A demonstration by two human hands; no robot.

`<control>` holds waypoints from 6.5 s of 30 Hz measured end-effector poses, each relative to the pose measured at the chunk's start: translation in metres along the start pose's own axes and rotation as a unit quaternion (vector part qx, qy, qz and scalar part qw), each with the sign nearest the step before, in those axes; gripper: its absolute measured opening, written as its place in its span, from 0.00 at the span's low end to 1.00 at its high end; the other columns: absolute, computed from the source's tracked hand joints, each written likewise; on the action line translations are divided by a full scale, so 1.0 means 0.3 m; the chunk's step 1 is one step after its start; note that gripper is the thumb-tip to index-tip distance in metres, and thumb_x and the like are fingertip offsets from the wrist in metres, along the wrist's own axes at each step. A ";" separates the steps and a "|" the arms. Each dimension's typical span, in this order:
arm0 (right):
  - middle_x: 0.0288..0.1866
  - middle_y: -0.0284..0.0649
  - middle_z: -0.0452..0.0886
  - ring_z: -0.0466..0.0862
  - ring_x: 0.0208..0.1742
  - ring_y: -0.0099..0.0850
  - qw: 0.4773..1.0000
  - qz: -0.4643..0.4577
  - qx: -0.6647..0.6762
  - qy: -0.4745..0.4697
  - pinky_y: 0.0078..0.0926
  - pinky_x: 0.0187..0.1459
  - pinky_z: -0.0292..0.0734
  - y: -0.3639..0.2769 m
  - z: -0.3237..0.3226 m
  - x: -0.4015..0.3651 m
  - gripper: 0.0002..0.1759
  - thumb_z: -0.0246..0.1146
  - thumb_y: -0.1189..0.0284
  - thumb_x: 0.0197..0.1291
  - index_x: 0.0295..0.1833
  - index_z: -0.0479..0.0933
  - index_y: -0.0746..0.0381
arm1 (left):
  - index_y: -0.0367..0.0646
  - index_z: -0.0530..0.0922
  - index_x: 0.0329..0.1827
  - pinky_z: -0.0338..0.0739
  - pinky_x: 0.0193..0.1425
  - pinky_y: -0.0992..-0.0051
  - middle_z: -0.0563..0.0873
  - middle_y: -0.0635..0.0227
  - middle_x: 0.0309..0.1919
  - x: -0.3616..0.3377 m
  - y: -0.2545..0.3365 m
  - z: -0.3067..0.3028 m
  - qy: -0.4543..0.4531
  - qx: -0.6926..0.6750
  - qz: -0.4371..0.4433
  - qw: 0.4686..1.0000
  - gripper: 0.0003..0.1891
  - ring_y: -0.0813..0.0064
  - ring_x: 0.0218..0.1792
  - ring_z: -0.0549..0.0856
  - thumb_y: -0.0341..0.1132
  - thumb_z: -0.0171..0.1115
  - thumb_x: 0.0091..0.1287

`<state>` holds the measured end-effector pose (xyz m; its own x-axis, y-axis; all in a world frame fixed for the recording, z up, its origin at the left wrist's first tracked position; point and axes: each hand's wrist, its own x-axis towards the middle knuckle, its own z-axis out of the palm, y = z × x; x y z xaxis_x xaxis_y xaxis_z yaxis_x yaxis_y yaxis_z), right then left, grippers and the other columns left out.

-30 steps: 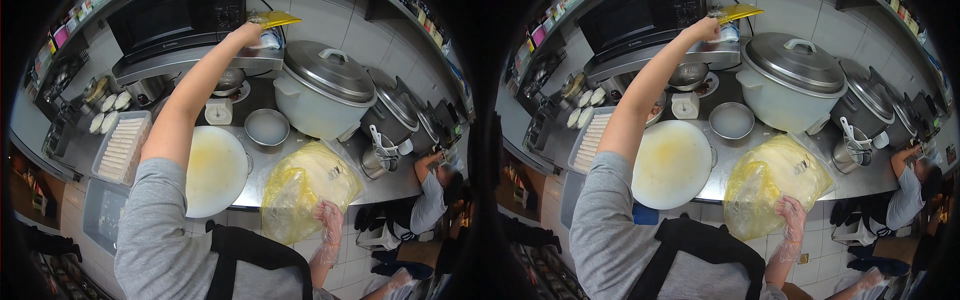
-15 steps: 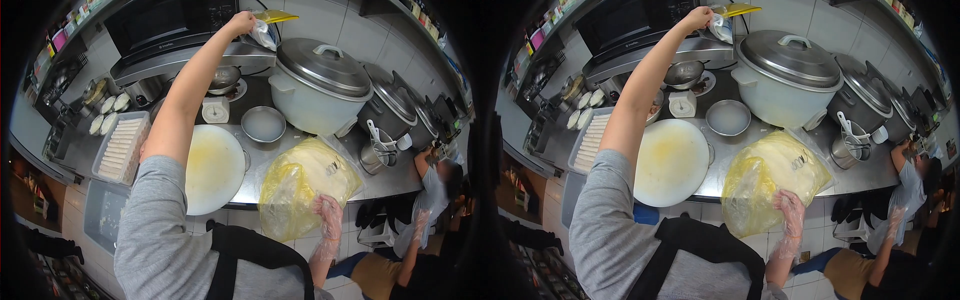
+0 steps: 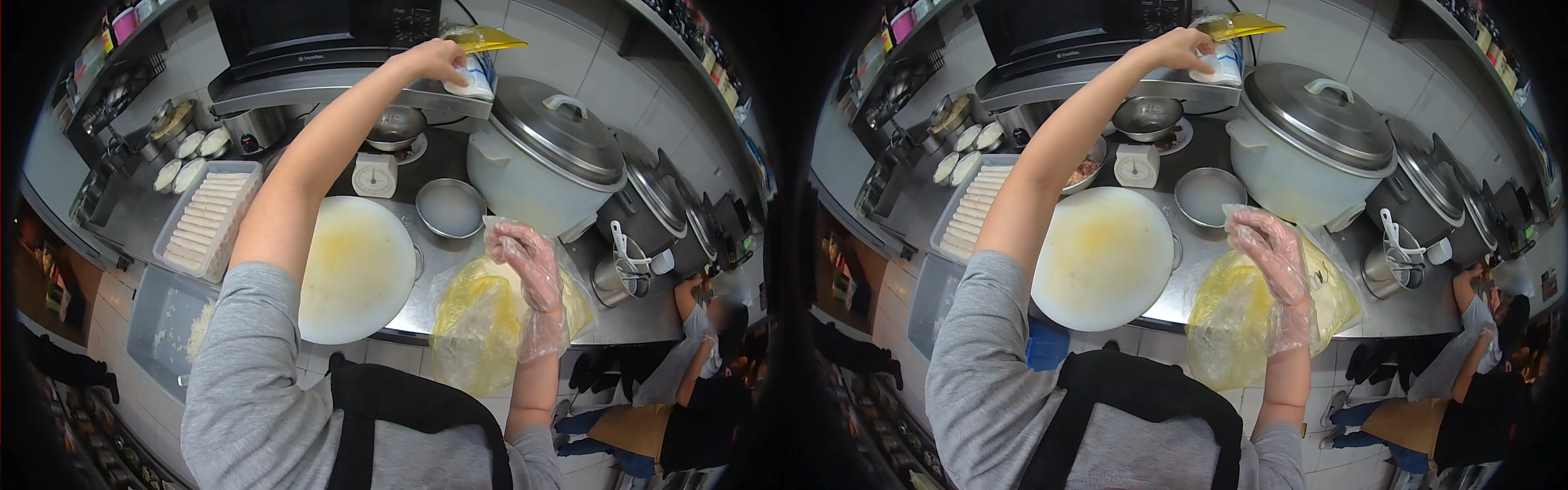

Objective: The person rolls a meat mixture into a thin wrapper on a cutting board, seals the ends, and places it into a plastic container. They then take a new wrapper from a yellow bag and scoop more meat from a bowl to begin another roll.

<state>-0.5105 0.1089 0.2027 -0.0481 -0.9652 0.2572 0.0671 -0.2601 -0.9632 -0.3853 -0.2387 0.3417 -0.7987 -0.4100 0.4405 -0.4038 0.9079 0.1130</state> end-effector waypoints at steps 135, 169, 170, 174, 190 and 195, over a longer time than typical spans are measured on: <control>0.16 0.26 0.70 0.66 0.16 0.17 0.919 0.105 -0.271 -0.267 0.19 0.18 0.58 0.913 1.646 1.573 0.15 0.69 0.63 0.57 0.23 0.74 0.56 | 0.38 0.78 0.47 0.78 0.42 0.65 0.86 0.57 0.34 -2.219 -0.775 -0.316 -0.020 -0.056 -0.572 0.818 0.25 0.62 0.38 0.85 0.48 0.70 0.52; 0.35 0.30 0.80 0.78 0.36 0.18 0.985 0.023 0.045 -0.166 0.15 0.41 0.75 0.760 1.559 1.561 0.03 0.63 0.75 0.61 0.39 0.80 0.62 | 0.39 0.83 0.49 0.73 0.39 0.76 0.80 0.73 0.27 -2.138 -0.977 -0.182 0.052 -0.196 -0.557 0.805 0.23 0.78 0.31 0.78 0.46 0.72 0.56; 0.35 0.30 0.80 0.78 0.37 0.18 0.986 0.013 0.042 -0.162 0.15 0.42 0.75 0.754 1.554 1.568 0.02 0.63 0.76 0.61 0.39 0.80 0.62 | 0.39 0.83 0.48 0.73 0.38 0.77 0.79 0.75 0.27 -2.134 -0.986 -0.179 0.035 -0.207 -0.559 0.802 0.23 0.80 0.31 0.77 0.46 0.72 0.55; 0.30 0.27 0.78 0.74 0.31 0.16 0.987 0.028 0.028 -0.153 0.13 0.35 0.70 0.746 1.532 1.584 0.01 0.64 0.74 0.60 0.36 0.80 0.60 | 0.40 0.81 0.41 0.70 0.36 0.81 0.78 0.78 0.27 -2.121 -0.993 -0.212 -0.017 -0.263 -0.522 0.811 0.15 0.85 0.30 0.75 0.41 0.70 0.58; 0.17 0.27 0.71 0.66 0.15 0.18 0.928 0.057 -0.267 -0.253 0.20 0.17 0.56 0.894 1.650 1.553 0.13 0.68 0.64 0.56 0.26 0.77 0.59 | 0.38 0.77 0.44 0.74 0.27 0.73 0.82 0.65 0.24 -2.274 -0.936 -0.332 0.090 -0.058 -0.544 0.832 0.12 0.76 0.21 0.80 0.34 0.66 0.60; 0.18 0.26 0.72 0.67 0.18 0.16 0.922 0.029 -0.282 -0.263 0.18 0.20 0.58 0.932 1.652 1.583 0.12 0.67 0.65 0.57 0.26 0.77 0.59 | 0.39 0.77 0.48 0.76 0.33 0.70 0.83 0.61 0.25 -2.270 -0.905 -0.345 0.066 -0.034 -0.511 0.856 0.16 0.67 0.27 0.83 0.30 0.66 0.57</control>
<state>-0.0207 -0.4366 0.0937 0.4397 -0.8960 0.0619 -0.4823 -0.2937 -0.8253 0.3142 -0.1969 0.1032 0.0153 -0.9841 0.1771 -0.8317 0.0859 0.5486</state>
